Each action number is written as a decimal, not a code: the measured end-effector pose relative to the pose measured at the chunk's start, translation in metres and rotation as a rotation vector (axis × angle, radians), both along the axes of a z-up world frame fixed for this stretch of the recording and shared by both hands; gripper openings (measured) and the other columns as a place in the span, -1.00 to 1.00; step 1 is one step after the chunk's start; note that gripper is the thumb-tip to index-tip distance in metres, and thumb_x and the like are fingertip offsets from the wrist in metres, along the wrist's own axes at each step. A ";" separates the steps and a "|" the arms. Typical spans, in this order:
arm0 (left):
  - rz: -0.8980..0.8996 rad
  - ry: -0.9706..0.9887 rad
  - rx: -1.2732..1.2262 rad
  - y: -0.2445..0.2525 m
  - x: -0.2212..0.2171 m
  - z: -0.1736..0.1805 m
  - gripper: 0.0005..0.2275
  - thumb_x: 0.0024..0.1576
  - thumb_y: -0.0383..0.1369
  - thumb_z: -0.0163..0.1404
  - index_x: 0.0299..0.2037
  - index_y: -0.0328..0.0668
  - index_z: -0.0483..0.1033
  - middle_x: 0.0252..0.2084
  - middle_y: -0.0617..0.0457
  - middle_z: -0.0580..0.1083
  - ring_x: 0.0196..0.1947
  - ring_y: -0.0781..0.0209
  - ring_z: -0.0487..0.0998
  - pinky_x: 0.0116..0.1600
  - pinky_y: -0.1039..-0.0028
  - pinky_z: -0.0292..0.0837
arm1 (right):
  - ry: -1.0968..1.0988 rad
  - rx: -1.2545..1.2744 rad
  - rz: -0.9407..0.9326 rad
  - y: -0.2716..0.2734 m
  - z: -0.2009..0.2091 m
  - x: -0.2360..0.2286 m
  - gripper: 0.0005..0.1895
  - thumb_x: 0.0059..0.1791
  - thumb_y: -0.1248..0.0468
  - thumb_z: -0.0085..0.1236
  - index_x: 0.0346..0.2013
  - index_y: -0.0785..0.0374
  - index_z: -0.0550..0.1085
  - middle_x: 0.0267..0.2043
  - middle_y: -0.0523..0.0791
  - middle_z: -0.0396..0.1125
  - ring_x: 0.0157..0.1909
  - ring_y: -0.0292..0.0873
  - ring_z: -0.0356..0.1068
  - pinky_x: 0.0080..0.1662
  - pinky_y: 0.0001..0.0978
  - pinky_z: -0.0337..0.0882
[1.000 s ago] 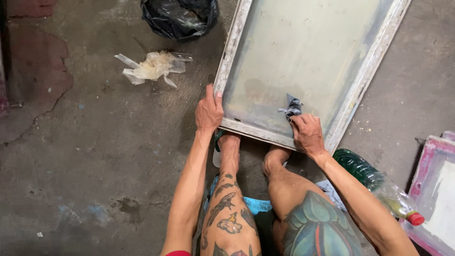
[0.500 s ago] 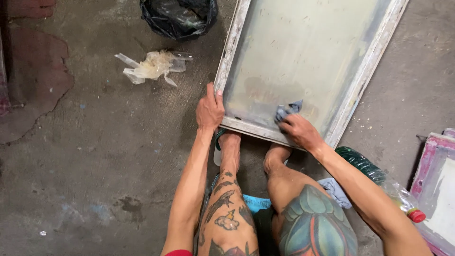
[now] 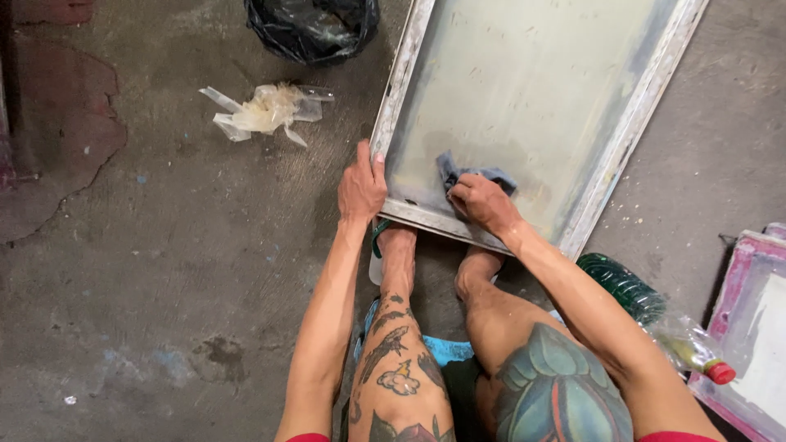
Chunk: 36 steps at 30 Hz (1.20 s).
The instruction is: The person removes a metal frame from a stand, scrapes the edges with a tool, and then wipes the surface with a cloth. They pour liquid from a bottle onto the cloth and continue wiping the frame.
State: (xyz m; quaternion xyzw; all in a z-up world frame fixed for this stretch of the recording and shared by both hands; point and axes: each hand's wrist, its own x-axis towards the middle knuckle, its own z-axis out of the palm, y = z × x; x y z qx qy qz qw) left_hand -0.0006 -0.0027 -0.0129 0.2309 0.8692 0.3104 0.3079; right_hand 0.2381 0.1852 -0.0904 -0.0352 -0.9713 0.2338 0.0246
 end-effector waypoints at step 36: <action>-0.014 0.020 -0.038 0.003 0.010 0.004 -0.61 0.36 -0.11 -0.37 0.21 -0.19 0.26 -0.16 -0.52 0.52 -0.11 -0.57 0.56 -0.08 -0.20 0.40 | -0.255 -0.381 -0.942 -0.036 0.032 0.050 -0.96 -0.27 0.29 0.34 -0.53 0.10 0.63 -0.53 -0.06 0.48 -0.34 0.16 0.53 -0.25 -0.02 0.53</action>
